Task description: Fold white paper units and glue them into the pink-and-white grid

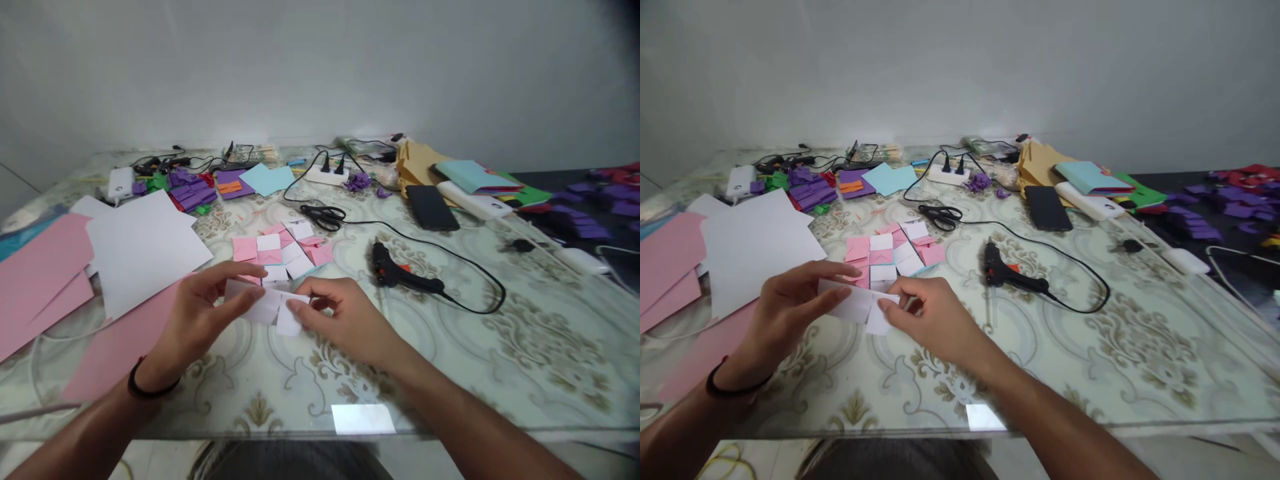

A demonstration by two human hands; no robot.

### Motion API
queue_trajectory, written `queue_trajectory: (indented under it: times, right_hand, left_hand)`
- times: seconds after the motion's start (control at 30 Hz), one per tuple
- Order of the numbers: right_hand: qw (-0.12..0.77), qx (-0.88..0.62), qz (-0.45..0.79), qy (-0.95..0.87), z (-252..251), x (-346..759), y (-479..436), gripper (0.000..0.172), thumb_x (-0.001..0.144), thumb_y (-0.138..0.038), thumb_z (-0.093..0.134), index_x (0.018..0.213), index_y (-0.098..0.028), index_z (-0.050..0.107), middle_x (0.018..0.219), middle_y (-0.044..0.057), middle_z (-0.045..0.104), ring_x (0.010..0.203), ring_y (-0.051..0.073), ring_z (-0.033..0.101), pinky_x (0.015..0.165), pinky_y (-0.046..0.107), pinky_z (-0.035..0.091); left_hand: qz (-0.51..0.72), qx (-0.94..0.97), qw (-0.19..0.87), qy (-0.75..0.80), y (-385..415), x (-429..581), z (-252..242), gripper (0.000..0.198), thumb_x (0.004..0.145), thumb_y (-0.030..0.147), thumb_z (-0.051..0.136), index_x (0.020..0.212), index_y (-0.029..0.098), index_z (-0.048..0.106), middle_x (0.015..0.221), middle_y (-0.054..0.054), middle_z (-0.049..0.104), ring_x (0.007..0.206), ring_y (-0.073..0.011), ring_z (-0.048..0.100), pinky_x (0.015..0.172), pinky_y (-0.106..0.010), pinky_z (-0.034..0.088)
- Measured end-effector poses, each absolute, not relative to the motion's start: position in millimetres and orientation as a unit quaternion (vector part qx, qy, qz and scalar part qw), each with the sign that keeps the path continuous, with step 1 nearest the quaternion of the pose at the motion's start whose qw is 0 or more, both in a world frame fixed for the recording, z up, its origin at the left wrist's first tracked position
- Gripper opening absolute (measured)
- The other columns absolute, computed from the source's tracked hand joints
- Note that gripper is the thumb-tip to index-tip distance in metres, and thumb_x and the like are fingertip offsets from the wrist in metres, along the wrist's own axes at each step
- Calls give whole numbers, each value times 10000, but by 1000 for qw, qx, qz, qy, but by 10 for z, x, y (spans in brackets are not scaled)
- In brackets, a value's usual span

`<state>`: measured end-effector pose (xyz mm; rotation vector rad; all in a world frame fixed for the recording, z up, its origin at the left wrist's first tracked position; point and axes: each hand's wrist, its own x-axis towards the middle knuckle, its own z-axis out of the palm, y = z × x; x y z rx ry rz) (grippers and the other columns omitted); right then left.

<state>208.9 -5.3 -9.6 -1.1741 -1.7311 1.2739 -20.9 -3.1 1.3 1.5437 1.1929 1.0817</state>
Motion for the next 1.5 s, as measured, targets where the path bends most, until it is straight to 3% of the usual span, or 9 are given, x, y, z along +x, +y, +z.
queue_trajectory:
  times: [0.07, 0.2, 0.43, 0.57, 0.67, 0.97, 1.5]
  right_hand:
    - [329, -444, 463, -693, -81, 2098, -50, 211, 922, -300, 659, 747, -184, 682, 647, -25, 603, 587, 114, 524, 537, 230, 394]
    - [314, -448, 429, -719, -89, 2098, -53, 170, 892, -268, 671, 742, -188, 687, 643, -24, 611, 602, 122, 538, 543, 229, 393]
    - [309, -444, 459, -705, -117, 2081, -63, 168, 906, -322, 688, 800, -192, 691, 682, -19, 615, 621, 125, 528, 560, 241, 398]
    - [344, -454, 499, -653, -130, 2064, -67, 320, 919, -456, 701, 759, -192, 615, 664, -35, 545, 583, 110, 460, 526, 240, 368]
    - [356, -458, 501, -642, -141, 2049, -77, 360, 910, -461, 707, 708, -194, 574, 637, -43, 510, 575, 107, 431, 526, 247, 345]
    - [382, -443, 503, -636, -130, 2019, -92, 335, 897, -402, 715, 671, -201, 573, 628, -39, 547, 578, 111, 465, 562, 250, 421]
    - [415, -411, 503, -637, -140, 2052, -104, 201, 922, -329, 728, 775, -194, 703, 743, 8, 702, 700, 151, 622, 645, 277, 476]
  left_hand:
    - [381, 652, 415, 507, -45, -209, 24, 208, 868, 411, 828, 962, 225, 835, 966, -45, 827, 829, -187, 726, 694, -241, 540]
    - [312, 695, 394, 515, -68, -170, 38, 190, 868, 415, 820, 855, 227, 837, 855, -15, 824, 790, -186, 728, 733, -257, 549]
    - [281, 679, 460, 498, -68, -152, 8, 182, 889, 412, 793, 912, 244, 860, 902, -22, 841, 853, -205, 752, 755, -259, 569]
    - [312, 650, 474, 506, -63, -153, 6, 231, 885, 448, 792, 856, 224, 841, 868, -24, 820, 815, -192, 727, 712, -249, 547]
    - [313, 640, 483, 509, -58, -150, 0, 240, 879, 452, 798, 847, 216, 828, 855, -22, 810, 803, -183, 709, 684, -238, 522]
    - [308, 611, 541, 489, -57, -113, 47, 217, 880, 398, 784, 810, 193, 799, 794, -23, 780, 726, -164, 676, 630, -234, 484]
    - [292, 653, 507, 481, -64, -135, 50, 171, 899, 358, 765, 830, 211, 820, 809, -17, 779, 750, -151, 634, 676, -239, 474]
